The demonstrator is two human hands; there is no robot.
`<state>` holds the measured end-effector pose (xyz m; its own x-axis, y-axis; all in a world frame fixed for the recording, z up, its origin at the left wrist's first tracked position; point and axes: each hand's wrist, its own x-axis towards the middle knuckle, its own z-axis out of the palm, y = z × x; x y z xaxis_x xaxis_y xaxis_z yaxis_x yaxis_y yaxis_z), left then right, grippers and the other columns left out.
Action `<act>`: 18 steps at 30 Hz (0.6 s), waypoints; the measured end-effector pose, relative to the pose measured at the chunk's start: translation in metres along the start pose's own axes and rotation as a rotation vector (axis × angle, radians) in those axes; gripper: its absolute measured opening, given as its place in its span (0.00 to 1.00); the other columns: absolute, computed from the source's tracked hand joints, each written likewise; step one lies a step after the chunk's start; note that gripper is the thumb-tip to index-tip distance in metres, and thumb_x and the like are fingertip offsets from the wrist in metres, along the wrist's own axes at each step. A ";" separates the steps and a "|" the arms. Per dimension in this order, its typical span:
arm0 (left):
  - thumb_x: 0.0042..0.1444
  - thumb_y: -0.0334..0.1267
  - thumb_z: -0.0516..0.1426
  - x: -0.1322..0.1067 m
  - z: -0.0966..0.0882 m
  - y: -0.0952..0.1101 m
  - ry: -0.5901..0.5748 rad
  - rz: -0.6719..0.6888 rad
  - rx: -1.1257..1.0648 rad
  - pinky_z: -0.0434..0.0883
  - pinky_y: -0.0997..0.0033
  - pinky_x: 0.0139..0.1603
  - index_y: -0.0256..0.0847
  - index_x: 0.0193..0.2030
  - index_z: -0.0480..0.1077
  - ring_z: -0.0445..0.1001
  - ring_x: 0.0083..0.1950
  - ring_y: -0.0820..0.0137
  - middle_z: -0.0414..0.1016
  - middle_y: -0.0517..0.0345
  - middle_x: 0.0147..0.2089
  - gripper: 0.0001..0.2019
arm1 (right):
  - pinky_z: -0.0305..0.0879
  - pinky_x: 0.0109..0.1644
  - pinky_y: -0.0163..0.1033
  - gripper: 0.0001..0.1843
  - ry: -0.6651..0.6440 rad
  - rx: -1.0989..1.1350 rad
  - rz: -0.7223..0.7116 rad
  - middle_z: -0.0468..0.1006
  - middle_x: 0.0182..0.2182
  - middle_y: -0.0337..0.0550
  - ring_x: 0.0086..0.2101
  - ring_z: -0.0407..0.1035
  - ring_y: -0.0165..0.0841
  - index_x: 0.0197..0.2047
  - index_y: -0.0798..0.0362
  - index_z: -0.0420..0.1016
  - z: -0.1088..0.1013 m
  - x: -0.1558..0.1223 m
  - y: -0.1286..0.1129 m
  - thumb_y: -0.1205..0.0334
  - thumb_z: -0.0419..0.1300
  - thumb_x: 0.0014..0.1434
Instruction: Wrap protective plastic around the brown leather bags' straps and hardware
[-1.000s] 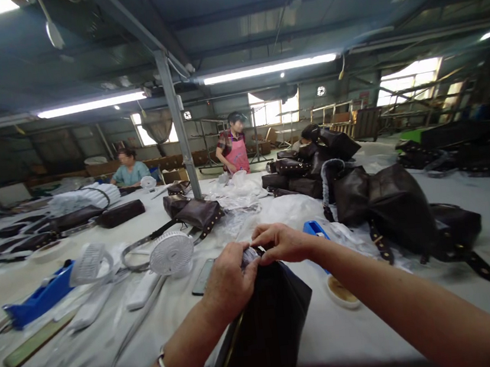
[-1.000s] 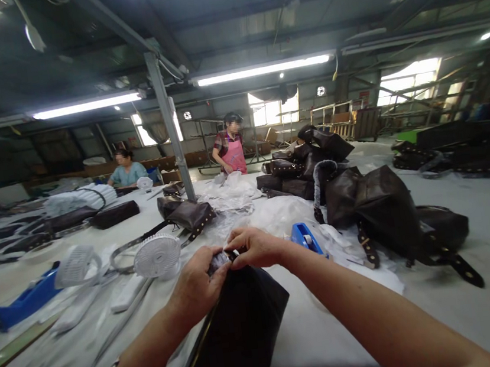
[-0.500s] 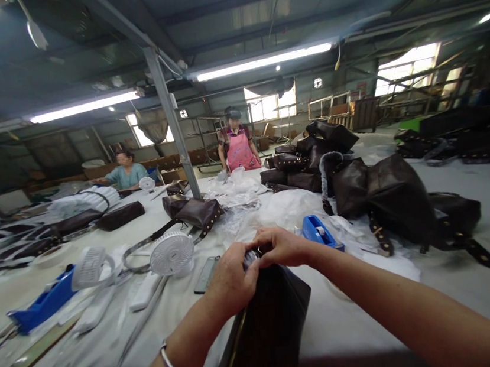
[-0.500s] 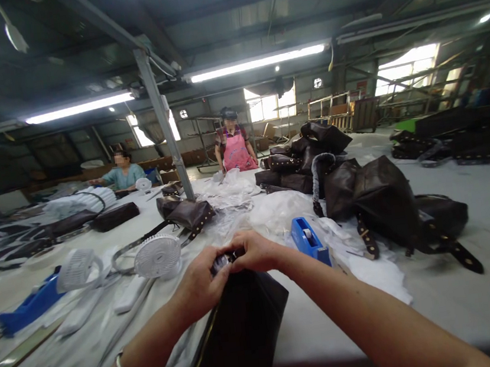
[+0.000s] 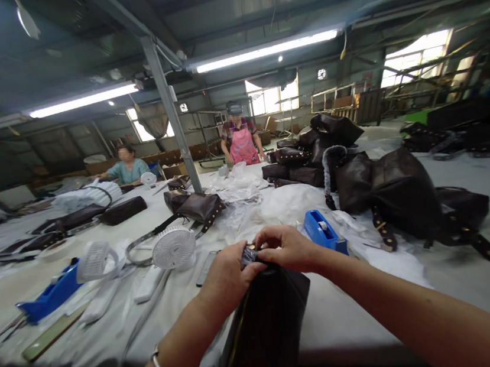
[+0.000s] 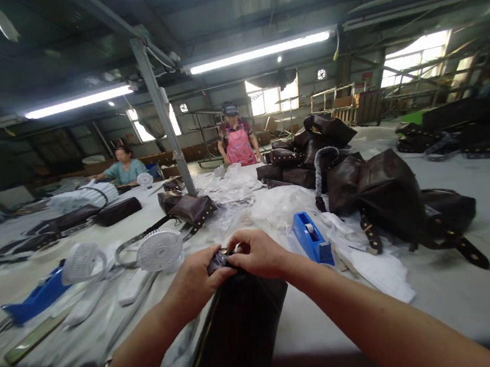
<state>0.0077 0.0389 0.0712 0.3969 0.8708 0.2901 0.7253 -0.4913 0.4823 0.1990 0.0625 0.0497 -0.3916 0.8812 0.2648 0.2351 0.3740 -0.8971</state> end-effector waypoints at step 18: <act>0.52 0.28 0.60 0.009 -0.003 0.027 -0.067 -0.073 0.196 0.71 0.60 0.49 0.33 0.48 0.69 0.77 0.48 0.54 0.78 0.43 0.45 0.15 | 0.61 0.29 0.32 0.07 0.131 -0.298 0.128 0.81 0.27 0.40 0.29 0.72 0.32 0.32 0.54 0.79 0.014 -0.001 -0.034 0.71 0.62 0.47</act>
<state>0.0293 0.0336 0.0898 0.3713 0.9065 0.2012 0.8463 -0.4195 0.3283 0.1789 0.0453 0.0746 -0.2288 0.9490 0.2170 0.5317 0.3085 -0.7887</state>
